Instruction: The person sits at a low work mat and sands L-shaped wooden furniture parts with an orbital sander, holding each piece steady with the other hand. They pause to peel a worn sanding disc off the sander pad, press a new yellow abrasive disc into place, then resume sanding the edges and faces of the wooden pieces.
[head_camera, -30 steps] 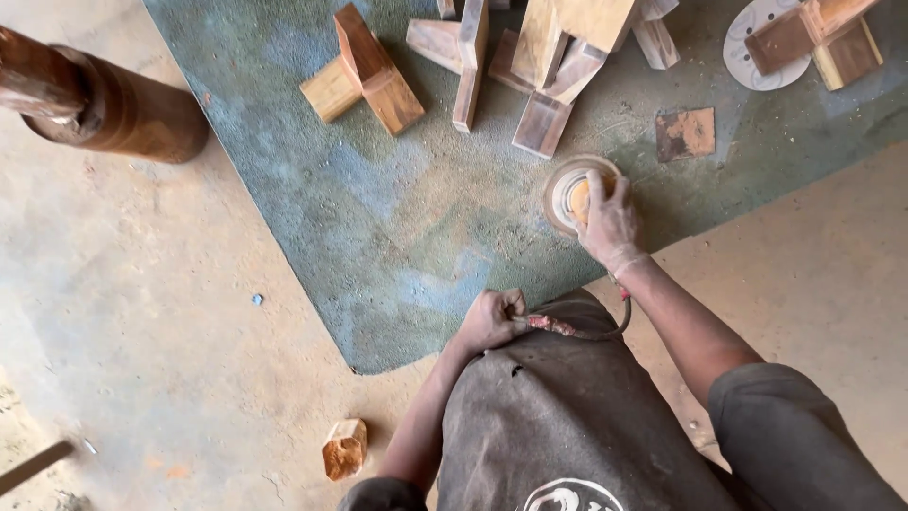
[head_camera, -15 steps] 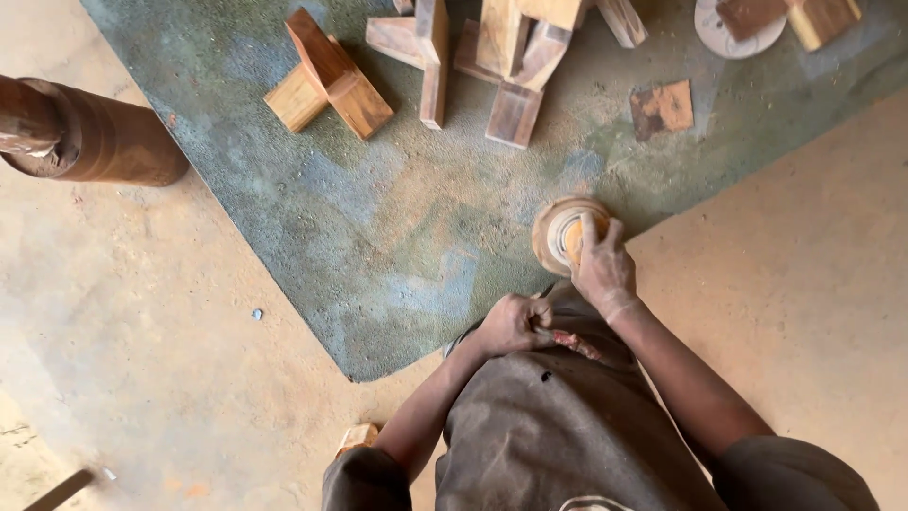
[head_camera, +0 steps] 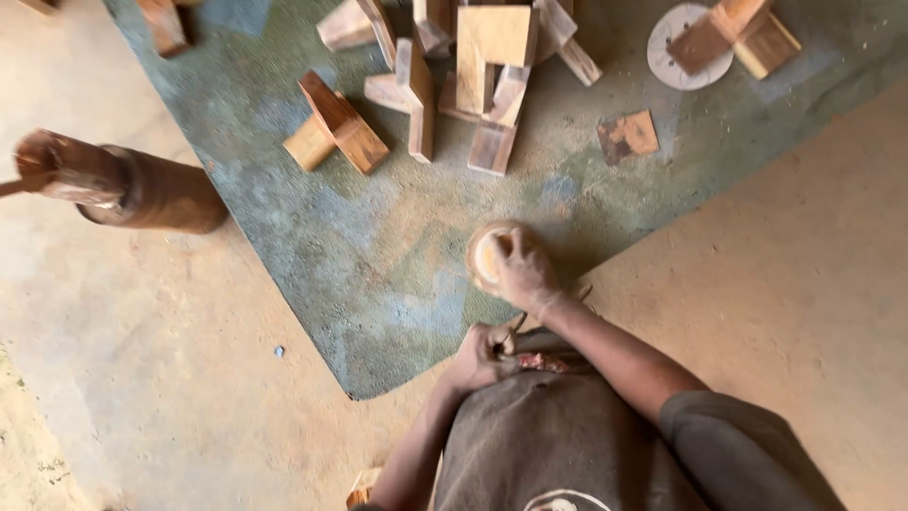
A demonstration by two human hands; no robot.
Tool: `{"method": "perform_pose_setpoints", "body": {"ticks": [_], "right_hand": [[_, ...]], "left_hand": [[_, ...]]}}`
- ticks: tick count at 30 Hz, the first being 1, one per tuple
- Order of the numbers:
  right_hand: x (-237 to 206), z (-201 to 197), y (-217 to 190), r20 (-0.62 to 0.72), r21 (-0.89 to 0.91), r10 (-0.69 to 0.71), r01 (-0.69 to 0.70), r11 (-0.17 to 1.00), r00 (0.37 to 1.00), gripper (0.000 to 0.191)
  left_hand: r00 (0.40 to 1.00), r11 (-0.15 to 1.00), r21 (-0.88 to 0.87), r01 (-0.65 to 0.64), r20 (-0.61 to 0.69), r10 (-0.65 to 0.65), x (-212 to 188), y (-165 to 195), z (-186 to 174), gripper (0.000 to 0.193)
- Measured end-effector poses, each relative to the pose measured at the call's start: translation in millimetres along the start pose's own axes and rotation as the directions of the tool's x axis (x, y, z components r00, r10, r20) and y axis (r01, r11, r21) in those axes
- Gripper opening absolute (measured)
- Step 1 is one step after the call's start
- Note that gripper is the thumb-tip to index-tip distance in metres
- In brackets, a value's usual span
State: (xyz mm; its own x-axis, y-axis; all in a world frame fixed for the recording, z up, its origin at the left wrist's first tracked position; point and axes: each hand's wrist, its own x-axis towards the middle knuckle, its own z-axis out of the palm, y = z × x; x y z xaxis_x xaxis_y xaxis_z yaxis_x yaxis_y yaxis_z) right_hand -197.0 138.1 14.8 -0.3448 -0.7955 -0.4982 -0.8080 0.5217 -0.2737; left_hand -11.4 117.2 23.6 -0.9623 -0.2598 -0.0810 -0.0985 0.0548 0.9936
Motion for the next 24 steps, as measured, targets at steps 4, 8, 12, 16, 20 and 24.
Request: {"method": "perform_pose_setpoints", "body": {"ticks": [4,8,12,16,20,24], "right_hand": [[1,-8,-19,-0.407,0.255,-0.159,0.279,0.926,0.899,0.085],[-2,-26,10,-0.622,0.686,-0.002,0.547,0.481,0.783,0.071],[-32,-70,69,-0.562,0.774,0.279,0.614,-0.152,0.778,0.071],[-72,-113,112,-0.617,0.525,0.390,0.726,-0.444,0.684,0.070],[-94,-116,114,-0.597,0.508,0.376,0.697,-0.507,0.709,0.070],[-99,-104,102,-0.553,0.499,0.343,0.631,-0.593,0.759,0.070]], "left_hand": [[0.988,0.959,-0.281,-0.037,-0.152,-0.006,-39,14,-1,0.035],[0.965,0.964,-0.243,-0.111,-0.259,0.046,-75,4,-9,0.037],[0.849,0.848,-0.445,-0.288,-0.529,0.010,-98,-35,-1,0.039],[0.753,0.867,-0.439,-0.237,-0.647,-0.122,-113,-59,1,0.041],[0.659,0.841,-0.491,-0.229,-0.714,-0.237,-98,-49,2,0.030],[0.508,0.623,-0.600,-0.503,-0.788,-0.349,-47,-4,-33,0.025]]}}
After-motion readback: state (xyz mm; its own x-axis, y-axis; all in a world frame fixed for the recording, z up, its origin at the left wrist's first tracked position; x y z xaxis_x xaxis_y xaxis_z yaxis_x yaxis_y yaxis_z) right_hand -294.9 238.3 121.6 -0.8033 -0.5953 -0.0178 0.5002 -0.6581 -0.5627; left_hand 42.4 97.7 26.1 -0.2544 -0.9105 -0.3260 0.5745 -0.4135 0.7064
